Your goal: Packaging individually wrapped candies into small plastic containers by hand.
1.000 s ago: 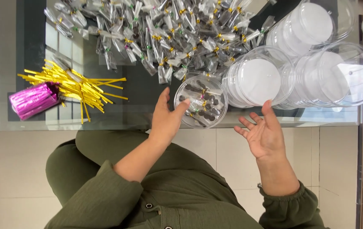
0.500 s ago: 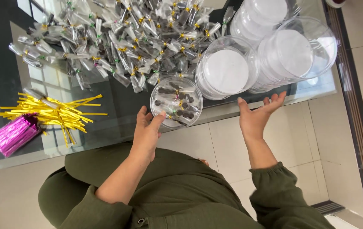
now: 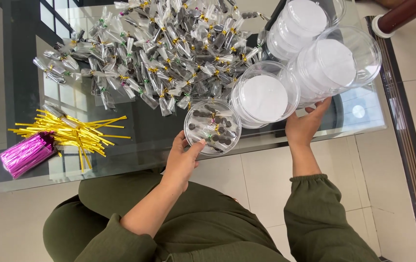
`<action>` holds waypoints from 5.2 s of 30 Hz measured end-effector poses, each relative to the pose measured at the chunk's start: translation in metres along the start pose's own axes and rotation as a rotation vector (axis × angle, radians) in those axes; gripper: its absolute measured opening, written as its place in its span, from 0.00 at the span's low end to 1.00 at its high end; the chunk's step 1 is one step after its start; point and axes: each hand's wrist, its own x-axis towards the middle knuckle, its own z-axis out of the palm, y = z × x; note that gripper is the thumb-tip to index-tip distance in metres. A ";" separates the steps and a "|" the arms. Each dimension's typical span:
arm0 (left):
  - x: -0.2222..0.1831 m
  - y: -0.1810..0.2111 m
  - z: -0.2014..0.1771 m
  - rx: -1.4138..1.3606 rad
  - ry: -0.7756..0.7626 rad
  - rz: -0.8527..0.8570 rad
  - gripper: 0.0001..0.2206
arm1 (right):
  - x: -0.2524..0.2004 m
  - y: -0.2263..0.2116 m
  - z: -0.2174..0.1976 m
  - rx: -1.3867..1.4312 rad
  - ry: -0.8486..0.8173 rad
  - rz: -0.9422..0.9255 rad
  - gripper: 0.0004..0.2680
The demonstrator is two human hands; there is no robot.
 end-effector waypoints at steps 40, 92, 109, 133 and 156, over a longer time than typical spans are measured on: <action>0.037 0.001 0.054 0.142 -0.037 0.117 0.40 | -0.005 -0.023 -0.066 0.620 -0.289 0.232 0.19; -0.064 -0.120 -0.138 -1.200 -0.319 0.267 0.36 | -0.259 -0.183 0.033 0.436 -1.212 -0.925 0.39; -0.044 -0.191 -0.200 -1.460 -0.988 0.253 0.44 | -0.195 -0.221 0.063 -0.016 -1.119 -1.101 0.36; -0.015 -0.206 -0.225 -1.165 -0.213 0.276 0.33 | -0.180 -0.252 0.297 -0.412 -0.834 -0.940 0.12; -0.005 -0.230 -0.222 -1.086 -0.168 0.653 0.30 | -0.239 -0.223 0.103 0.789 -1.600 -0.101 0.14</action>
